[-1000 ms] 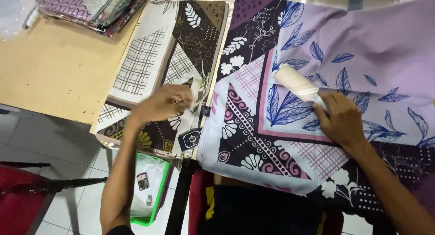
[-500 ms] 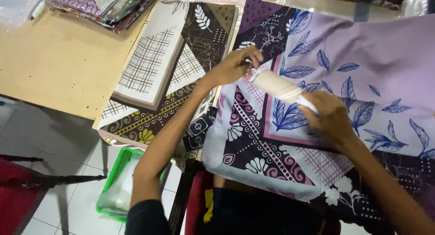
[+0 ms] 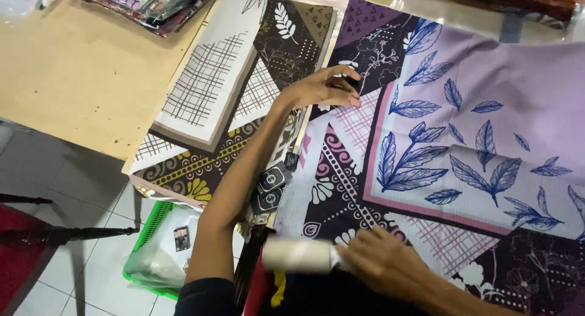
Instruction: Using a lint roller to clean a patterned cloth on a table and then folding it.
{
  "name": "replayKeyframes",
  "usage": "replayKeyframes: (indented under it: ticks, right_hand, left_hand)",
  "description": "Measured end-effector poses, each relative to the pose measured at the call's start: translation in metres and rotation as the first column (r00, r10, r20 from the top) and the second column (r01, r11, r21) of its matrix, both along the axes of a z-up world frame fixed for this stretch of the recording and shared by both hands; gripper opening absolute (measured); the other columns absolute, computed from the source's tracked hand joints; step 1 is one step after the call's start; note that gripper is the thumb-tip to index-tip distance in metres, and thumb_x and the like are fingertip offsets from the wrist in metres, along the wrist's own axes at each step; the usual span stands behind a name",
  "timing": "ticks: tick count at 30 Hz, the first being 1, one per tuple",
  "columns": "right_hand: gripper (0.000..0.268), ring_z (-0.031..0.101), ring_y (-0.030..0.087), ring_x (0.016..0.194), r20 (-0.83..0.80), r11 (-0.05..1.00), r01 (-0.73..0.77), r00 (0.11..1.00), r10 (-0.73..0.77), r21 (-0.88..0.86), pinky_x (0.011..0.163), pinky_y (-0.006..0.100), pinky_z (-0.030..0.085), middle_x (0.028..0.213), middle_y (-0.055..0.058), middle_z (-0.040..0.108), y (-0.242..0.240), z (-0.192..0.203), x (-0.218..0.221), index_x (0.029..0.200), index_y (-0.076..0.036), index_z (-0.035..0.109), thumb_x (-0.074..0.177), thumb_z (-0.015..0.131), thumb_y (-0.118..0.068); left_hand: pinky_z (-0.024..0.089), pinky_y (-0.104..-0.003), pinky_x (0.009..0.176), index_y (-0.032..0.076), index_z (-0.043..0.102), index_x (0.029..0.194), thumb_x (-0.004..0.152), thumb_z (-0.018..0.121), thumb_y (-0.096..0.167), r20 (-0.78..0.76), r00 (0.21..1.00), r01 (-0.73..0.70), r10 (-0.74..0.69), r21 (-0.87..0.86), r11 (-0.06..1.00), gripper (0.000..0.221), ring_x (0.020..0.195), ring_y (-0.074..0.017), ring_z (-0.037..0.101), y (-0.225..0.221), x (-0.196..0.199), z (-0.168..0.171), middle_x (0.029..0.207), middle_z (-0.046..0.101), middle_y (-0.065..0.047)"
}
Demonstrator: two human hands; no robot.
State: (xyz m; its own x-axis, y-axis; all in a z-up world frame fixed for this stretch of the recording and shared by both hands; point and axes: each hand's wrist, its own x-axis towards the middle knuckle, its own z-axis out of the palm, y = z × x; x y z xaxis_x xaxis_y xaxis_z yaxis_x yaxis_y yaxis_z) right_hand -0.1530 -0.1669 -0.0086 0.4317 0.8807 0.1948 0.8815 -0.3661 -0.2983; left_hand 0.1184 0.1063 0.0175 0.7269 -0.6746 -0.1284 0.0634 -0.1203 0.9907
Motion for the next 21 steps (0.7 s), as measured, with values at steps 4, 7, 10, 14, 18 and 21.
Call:
replayKeyframes:
  ticks: [4,7,10,14,18,21]
  right_hand:
    - [0.028,0.069,0.023,0.085,0.014,1.000,0.013,1.000,-0.014,0.024,0.074,0.037,0.057,0.100,0.011,0.074,-0.005,0.012,0.025,0.118,-0.005,0.067,0.098,0.067,-0.025]
    - [0.029,0.071,0.026,0.087,0.046,0.949,0.292,0.953,-0.299,0.119,0.077,0.037,0.061,0.104,0.018,0.074,-0.009,0.023,0.067,0.120,0.003,0.067,0.097,0.064,-0.015]
    - [0.031,0.069,0.030,0.085,0.080,0.912,0.398,0.910,-0.406,0.103,0.075,0.039,0.061,0.102,0.022,0.072,-0.002,0.016,0.063,0.120,0.007,0.066,0.099,0.062,-0.015]
    - [0.011,0.055,0.019,0.051,0.134,0.985,0.166,0.976,-0.171,0.046,0.042,0.036,0.050,0.065,0.004,0.058,0.023,0.022,0.001,0.083,-0.005,0.060,0.089,0.068,-0.002]
    - [0.034,0.065,0.024,0.079,-0.193,0.998,0.065,0.979,-0.066,-0.010,0.073,0.042,0.052,0.101,0.012,0.071,0.028,0.042,-0.055,0.123,-0.002,0.065,0.096,0.072,-0.021]
    - [0.030,0.062,0.028,0.086,-0.443,0.991,0.085,0.896,-0.031,0.104,0.077,0.039,0.049,0.101,0.012,0.061,0.040,0.082,-0.063,0.125,-0.006,0.060,0.107,0.056,-0.030]
  left_hand:
    - [0.056,-0.031,0.090,0.014,0.051,0.137,0.083,0.084,0.025,-0.038,0.999,0.016,-0.019,-0.085,0.996,0.064,0.102,-0.0177,0.066,0.000,0.004,-0.009,0.119,0.068,-0.010]
    - [0.060,-0.037,0.099,0.012,0.050,0.137,0.087,0.078,0.017,-0.047,0.999,0.021,-0.026,-0.115,0.993,0.058,0.110,-0.0241,0.070,0.001,0.000,-0.011,0.124,0.066,-0.015]
    - [0.059,-0.036,0.096,0.015,0.050,0.137,0.088,0.076,0.021,0.008,1.000,0.000,0.000,-0.019,1.000,0.055,0.109,-0.0237,0.068,0.001,-0.007,0.003,0.124,0.066,-0.013]
    - [0.056,-0.034,0.096,0.017,0.051,0.136,0.082,0.082,0.033,0.043,0.999,-0.013,0.011,0.046,0.999,0.064,0.107,-0.0195,0.064,-0.001,-0.009,0.007,0.120,0.065,-0.009]
    - [0.059,-0.040,0.109,0.012,0.051,0.134,0.087,0.078,0.022,-0.047,0.999,-0.013,0.010,-0.070,0.997,0.055,0.115,-0.0274,0.068,-0.003,-0.004,-0.002,0.123,0.063,-0.015]
    - [0.061,-0.038,0.105,0.008,0.044,0.139,0.094,0.071,0.019,-0.017,1.000,0.018,-0.019,-0.077,0.997,0.054,0.118,-0.0293,0.068,-0.008,-0.001,-0.009,0.131,0.062,-0.020]
